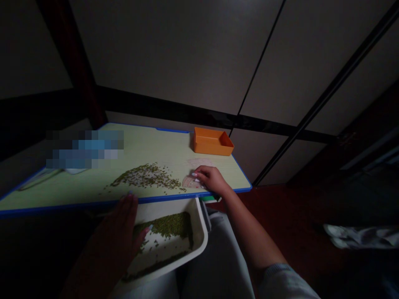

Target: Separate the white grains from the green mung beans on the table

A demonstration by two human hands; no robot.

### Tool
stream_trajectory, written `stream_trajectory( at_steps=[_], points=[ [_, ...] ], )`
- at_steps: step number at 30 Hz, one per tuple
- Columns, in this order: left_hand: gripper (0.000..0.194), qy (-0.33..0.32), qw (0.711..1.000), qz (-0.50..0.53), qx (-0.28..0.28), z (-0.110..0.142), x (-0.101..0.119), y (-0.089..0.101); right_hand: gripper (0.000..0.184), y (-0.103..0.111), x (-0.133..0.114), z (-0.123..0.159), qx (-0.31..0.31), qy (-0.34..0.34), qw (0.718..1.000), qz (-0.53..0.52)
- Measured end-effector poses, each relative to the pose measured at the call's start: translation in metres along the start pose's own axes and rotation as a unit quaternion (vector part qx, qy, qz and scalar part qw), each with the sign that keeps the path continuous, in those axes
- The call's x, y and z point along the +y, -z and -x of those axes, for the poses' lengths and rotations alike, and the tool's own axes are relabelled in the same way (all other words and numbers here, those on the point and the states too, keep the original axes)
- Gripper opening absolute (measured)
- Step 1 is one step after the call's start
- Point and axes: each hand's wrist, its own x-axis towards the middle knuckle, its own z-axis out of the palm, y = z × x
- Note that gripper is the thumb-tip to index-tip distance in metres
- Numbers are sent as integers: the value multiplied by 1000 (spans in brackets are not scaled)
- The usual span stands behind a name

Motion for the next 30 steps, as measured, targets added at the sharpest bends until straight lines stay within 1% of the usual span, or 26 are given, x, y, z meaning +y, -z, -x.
stream_trajectory(
  at_steps=[2, 5, 9, 14, 18, 24, 30],
  points=[
    [76, -1, 1000, 11, -4, -1, 0, 2, 20, 3, 3, 1, 16, -10, 1000, 15],
    [79, -17, 1000, 13, 5, -2, 1, 6, 20, 5, 8, 4, 31, -20, 998, 45],
    [83, -15, 1000, 22, 6, -2, 1, 6, 20, 4, 6, 9, 28, -6, 998, 55],
    [80, -25, 999, 9, 38, -2, 1, 1, 19, 1, -1, 13, 12, 0, 1000, 19],
    [81, -28, 999, -1, 31, -2, 2, 1, 18, 0, -1, 13, 7, 6, 1000, -8],
    [80, -43, 998, -33, 44, -3, 3, 6, 19, -1, 2, 13, 6, 8, 999, -34],
    [80, -35, 999, -13, 33, -3, 3, 7, 18, -2, 0, 13, 0, -2, 999, -45]
  ],
)
